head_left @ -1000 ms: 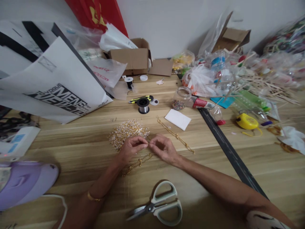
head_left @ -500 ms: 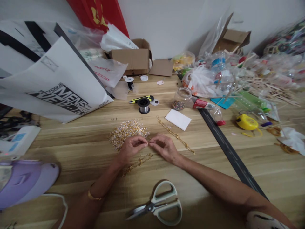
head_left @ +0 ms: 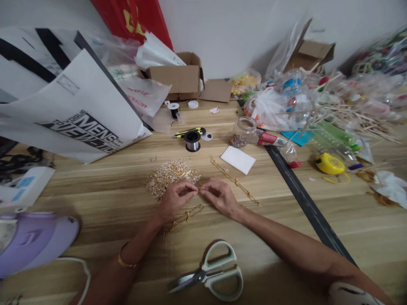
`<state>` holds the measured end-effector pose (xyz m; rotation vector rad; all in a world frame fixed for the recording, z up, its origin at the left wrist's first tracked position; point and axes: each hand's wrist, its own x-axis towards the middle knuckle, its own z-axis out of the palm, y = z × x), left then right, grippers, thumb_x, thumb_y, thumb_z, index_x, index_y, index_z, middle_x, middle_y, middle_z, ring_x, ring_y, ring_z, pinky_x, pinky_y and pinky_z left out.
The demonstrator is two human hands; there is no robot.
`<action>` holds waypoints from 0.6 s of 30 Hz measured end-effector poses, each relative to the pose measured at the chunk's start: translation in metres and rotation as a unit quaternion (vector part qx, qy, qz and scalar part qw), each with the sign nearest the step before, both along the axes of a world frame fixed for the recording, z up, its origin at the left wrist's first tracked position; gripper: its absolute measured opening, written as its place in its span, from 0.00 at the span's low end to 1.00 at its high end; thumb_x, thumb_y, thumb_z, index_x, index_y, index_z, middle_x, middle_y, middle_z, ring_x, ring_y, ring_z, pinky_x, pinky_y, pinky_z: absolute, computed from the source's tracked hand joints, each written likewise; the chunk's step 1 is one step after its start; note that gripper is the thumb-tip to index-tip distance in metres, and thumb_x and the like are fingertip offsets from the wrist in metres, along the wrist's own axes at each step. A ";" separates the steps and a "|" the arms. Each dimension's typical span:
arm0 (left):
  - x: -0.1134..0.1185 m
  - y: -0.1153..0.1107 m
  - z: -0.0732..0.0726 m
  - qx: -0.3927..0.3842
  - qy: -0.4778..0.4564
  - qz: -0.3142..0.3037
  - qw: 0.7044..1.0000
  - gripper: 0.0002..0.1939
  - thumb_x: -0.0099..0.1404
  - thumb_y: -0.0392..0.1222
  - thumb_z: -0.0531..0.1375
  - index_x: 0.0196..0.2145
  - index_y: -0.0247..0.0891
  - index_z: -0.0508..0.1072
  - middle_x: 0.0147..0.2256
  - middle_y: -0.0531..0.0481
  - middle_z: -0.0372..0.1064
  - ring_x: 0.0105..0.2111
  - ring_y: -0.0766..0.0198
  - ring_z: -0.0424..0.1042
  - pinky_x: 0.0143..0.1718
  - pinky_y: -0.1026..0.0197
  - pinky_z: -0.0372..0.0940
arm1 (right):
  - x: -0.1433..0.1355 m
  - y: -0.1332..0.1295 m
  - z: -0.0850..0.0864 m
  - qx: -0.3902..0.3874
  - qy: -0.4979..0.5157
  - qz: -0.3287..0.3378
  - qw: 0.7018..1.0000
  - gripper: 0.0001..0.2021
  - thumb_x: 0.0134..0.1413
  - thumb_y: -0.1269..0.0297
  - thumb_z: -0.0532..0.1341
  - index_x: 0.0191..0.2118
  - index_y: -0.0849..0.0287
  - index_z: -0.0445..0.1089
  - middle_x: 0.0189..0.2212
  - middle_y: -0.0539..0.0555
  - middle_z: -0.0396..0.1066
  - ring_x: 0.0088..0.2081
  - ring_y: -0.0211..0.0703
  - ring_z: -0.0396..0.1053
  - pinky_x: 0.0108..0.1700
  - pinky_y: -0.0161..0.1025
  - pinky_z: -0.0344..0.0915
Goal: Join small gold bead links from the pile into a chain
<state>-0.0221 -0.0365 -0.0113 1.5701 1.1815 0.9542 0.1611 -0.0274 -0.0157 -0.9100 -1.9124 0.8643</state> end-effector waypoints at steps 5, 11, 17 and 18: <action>-0.001 0.000 -0.002 0.004 0.009 0.005 1.000 0.03 0.56 0.36 0.61 0.30 0.35 0.73 0.29 0.49 0.71 0.32 0.65 0.70 0.35 0.64 0.63 | 0.000 0.000 -0.001 0.024 -0.003 0.003 1.000 0.05 0.57 0.67 0.57 0.32 0.58 0.68 0.28 0.51 0.70 0.32 0.39 0.65 0.38 0.39 0.58; -0.002 0.001 -0.002 0.024 0.017 0.004 1.000 0.03 0.57 0.37 0.60 0.30 0.35 0.73 0.30 0.49 0.71 0.32 0.65 0.70 0.35 0.64 0.63 | 0.003 0.001 -0.003 0.075 -0.038 0.021 0.996 0.05 0.59 0.69 0.54 0.35 0.59 0.67 0.32 0.53 0.70 0.37 0.41 0.64 0.42 0.40 0.58; -0.002 0.000 -0.004 0.032 0.019 -0.001 0.999 0.03 0.57 0.37 0.60 0.30 0.35 0.73 0.31 0.48 0.71 0.33 0.64 0.70 0.37 0.63 0.63 | 0.004 0.001 -0.003 0.117 -0.079 0.020 0.990 0.06 0.60 0.70 0.53 0.35 0.59 0.66 0.32 0.54 0.69 0.38 0.42 0.63 0.42 0.41 0.57; -0.002 0.000 -0.004 0.033 0.019 -0.001 0.999 0.03 0.57 0.37 0.60 0.30 0.35 0.73 0.31 0.48 0.71 0.32 0.64 0.70 0.36 0.63 0.64 | 0.004 0.001 -0.002 0.122 -0.081 0.019 0.989 0.06 0.60 0.70 0.52 0.35 0.59 0.66 0.32 0.54 0.68 0.37 0.42 0.63 0.42 0.41 0.57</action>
